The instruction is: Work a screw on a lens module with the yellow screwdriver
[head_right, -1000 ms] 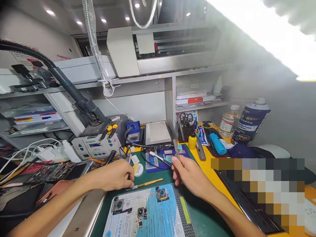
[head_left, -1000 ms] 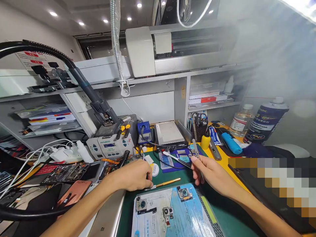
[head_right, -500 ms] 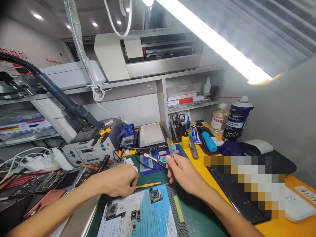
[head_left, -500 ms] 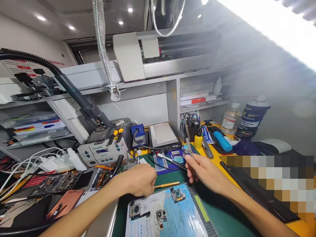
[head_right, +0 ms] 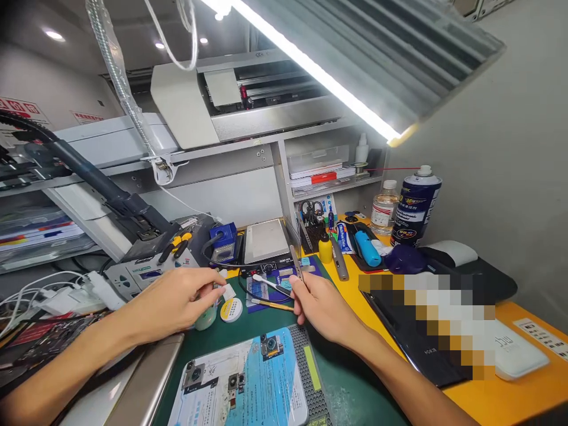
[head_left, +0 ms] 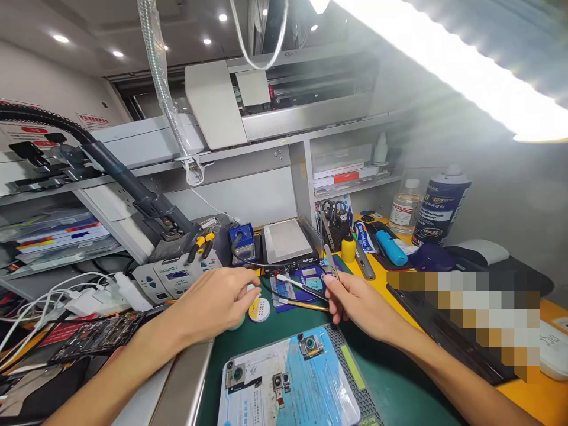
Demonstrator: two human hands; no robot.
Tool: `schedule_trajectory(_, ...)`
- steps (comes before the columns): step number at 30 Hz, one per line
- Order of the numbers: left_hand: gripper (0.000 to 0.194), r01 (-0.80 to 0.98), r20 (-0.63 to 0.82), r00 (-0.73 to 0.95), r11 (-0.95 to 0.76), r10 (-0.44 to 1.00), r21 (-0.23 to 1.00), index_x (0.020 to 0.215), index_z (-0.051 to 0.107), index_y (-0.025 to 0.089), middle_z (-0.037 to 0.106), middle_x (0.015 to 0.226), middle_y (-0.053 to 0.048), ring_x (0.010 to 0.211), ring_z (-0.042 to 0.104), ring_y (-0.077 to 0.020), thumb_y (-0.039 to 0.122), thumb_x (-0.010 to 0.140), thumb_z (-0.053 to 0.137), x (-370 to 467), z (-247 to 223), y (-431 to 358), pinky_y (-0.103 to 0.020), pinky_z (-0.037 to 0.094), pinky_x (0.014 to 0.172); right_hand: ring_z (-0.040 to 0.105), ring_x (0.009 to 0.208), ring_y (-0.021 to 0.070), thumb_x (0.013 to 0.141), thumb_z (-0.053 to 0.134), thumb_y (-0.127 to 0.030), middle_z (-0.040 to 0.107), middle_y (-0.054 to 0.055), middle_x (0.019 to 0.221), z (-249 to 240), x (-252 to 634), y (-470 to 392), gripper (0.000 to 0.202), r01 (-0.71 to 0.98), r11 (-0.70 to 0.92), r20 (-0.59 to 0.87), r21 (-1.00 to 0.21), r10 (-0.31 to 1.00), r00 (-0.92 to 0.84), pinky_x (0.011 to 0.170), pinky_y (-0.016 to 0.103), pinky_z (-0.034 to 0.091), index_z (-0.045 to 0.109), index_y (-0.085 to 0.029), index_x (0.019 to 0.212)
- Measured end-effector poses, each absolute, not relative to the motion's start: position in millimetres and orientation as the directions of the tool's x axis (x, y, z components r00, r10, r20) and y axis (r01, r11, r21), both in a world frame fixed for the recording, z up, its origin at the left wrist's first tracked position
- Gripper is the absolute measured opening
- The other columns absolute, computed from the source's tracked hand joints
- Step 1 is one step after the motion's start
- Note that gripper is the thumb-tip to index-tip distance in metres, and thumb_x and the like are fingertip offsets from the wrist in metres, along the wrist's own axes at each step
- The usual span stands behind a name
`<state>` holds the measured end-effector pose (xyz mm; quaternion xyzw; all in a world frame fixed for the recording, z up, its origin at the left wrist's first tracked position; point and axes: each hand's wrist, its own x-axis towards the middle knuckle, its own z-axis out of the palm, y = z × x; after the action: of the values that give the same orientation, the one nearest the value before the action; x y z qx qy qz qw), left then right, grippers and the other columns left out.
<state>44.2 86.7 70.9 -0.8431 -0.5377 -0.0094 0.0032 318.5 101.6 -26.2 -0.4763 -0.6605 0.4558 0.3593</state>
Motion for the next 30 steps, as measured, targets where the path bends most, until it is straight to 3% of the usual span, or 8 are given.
schedule_trajectory(2,0.031,0.921,-0.051,0.389,-0.387,0.920,0.051,0.107,0.068,0.028,0.071,0.088,0.001,0.079,0.066,-0.0181,0.051,0.092,0.052,26.1,69.3,62.7,-0.027,0.048,0.069,0.065,0.058,0.0149,0.101,0.035,-0.057,0.062,-0.001,0.068,-25.2,318.1,101.2,0.046,0.313,0.135,0.041,-0.940,0.957,-0.288,0.058,0.029,0.049,0.051,-0.020,0.079)
schedule_trajectory(4,0.063,0.929,-0.135,0.360,-0.343,0.923,0.135,0.134,0.054,0.036,0.067,0.123,0.002,0.109,0.065,-0.0204,0.053,0.076,0.072,10.9,58.6,36.5,-0.026,0.049,0.092,0.065,0.058,0.0147,0.102,0.034,-0.055,0.063,-0.001,0.068,-24.7,317.4,100.9,0.045,0.326,0.133,0.037,-0.936,0.958,-0.285,0.058,0.028,0.050,0.050,-0.020,0.079)
schedule_trajectory(5,0.084,0.920,-0.154,0.386,-0.368,0.910,0.136,0.142,0.046,0.036,0.062,0.134,0.001,0.117,0.063,-0.0237,0.057,0.067,0.077,5.2,50.8,24.0,-0.026,0.049,0.094,0.065,0.058,0.0145,0.102,0.034,-0.055,0.063,-0.001,0.069,-24.6,317.0,100.8,0.045,0.334,0.129,0.031,-0.934,0.959,-0.282,0.058,0.028,0.050,0.050,-0.020,0.079)
schedule_trajectory(8,0.094,0.914,-0.107,0.404,-0.397,0.909,0.082,0.150,0.040,0.025,0.056,0.143,-0.009,0.124,0.058,-0.0353,0.063,0.068,0.068,-2.9,26.0,-4.1,-0.037,0.049,0.099,0.065,0.057,0.0134,0.103,0.033,-0.052,0.063,-0.001,0.069,-25.6,316.3,101.4,0.043,0.363,0.095,-0.008,-0.927,0.962,-0.272,0.054,0.025,0.050,0.049,-0.020,0.079)
schedule_trajectory(13,0.096,0.916,-0.081,0.400,-0.398,0.913,0.047,0.151,0.039,0.026,0.050,0.149,-0.014,0.129,0.055,-0.0418,0.054,0.065,0.072,-2.6,0.6,-18.3,-0.049,0.046,0.107,0.062,0.049,0.0134,0.104,0.033,-0.040,0.061,-0.001,0.062,-28.3,317.0,105.1,0.036,0.438,-0.025,-0.156,-0.899,0.951,-0.267,0.041,0.022,0.046,0.049,-0.020,0.078)
schedule_trajectory(19,0.089,0.900,-0.004,0.436,-0.436,0.900,-0.005,0.153,0.037,0.030,0.054,0.146,-0.012,0.128,0.056,-0.0404,0.046,0.071,0.067,-4.2,-10.3,-16.9,-0.053,0.049,0.105,0.060,0.051,0.0140,0.103,0.034,-0.032,0.057,0.000,0.065,-25.8,317.1,105.4,0.034,0.457,-0.145,-0.291,-0.878,0.919,-0.267,0.036,0.024,0.052,0.048,-0.019,0.075)
schedule_trajectory(27,0.083,0.875,0.162,0.484,-0.479,0.860,-0.066,0.151,0.038,0.032,0.051,0.150,-0.008,0.129,0.056,-0.0398,0.042,0.073,0.066,-8.5,-16.4,-18.5,-0.052,0.044,0.111,0.061,0.061,0.0144,0.103,0.036,-0.035,0.055,0.001,0.070,-25.2,315.9,105.4,0.035,0.402,-0.165,-0.308,-0.900,0.895,-0.321,0.038,0.024,0.054,0.049,-0.018,0.076)
schedule_trajectory(30,0.076,0.874,0.205,0.486,-0.480,0.850,-0.082,0.147,0.045,0.030,0.055,0.146,-0.009,0.125,0.059,-0.0384,0.047,0.076,0.066,-4.9,-16.8,-16.9,-0.053,0.048,0.106,0.061,0.061,0.0147,0.103,0.036,-0.036,0.056,0.001,0.070,-26.5,316.1,105.8,0.035,0.395,-0.162,-0.305,-0.904,0.893,-0.332,0.039,0.023,0.054,0.049,-0.018,0.076)
